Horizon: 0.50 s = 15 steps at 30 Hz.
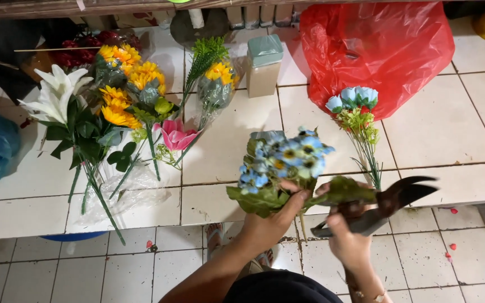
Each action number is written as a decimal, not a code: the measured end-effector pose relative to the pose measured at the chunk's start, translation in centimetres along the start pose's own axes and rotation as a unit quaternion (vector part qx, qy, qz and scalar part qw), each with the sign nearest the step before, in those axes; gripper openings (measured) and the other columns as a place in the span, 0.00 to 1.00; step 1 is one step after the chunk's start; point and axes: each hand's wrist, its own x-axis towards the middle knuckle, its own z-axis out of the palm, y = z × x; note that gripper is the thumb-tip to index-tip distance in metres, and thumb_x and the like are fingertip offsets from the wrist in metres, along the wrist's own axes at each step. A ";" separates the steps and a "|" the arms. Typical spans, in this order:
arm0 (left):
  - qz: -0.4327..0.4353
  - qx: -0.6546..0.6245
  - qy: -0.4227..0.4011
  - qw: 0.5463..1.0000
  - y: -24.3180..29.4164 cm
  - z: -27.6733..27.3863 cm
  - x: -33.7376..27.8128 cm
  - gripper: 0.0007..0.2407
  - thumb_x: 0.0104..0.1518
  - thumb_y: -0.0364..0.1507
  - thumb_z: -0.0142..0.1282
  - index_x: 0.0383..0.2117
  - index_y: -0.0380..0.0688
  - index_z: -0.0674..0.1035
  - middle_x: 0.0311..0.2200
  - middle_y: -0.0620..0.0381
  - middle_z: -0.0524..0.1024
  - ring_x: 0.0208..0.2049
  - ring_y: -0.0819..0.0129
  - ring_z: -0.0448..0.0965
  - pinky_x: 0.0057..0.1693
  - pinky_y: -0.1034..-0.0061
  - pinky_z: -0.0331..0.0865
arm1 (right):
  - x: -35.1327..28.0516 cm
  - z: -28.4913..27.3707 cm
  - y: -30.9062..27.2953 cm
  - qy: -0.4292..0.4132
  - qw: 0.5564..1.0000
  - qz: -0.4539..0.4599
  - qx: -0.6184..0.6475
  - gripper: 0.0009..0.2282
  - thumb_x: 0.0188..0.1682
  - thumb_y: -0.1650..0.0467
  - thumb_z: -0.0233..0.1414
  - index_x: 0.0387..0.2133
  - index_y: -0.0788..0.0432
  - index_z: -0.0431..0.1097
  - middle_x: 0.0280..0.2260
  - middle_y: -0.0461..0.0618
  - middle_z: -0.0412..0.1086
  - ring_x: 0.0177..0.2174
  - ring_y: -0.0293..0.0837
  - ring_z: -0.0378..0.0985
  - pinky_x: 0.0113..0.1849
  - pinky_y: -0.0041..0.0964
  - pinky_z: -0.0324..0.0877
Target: The person handles wooden sticks and a glue gun on a table, then moves to a tiled counter to arrange artificial flowers. They use shears to trim stems and bundle various flowers, including white lilies, yellow sunflowers, and blue roses, into a bouquet.
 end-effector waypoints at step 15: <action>0.196 0.772 0.202 0.569 -0.1 8.7 -5.7 0.13 0.71 0.33 0.51 0.50 0.33 0.71 0.40 0.51 0.70 0.36 0.66 0.71 0.40 0.74 0.68 | -1.1 0.6 -2.0 0.163 0.969 0.115 -0.146 0.35 0.43 0.77 0.53 0.67 0.45 0.54 0.58 0.53 0.66 0.47 0.46 0.73 0.45 0.41 0.70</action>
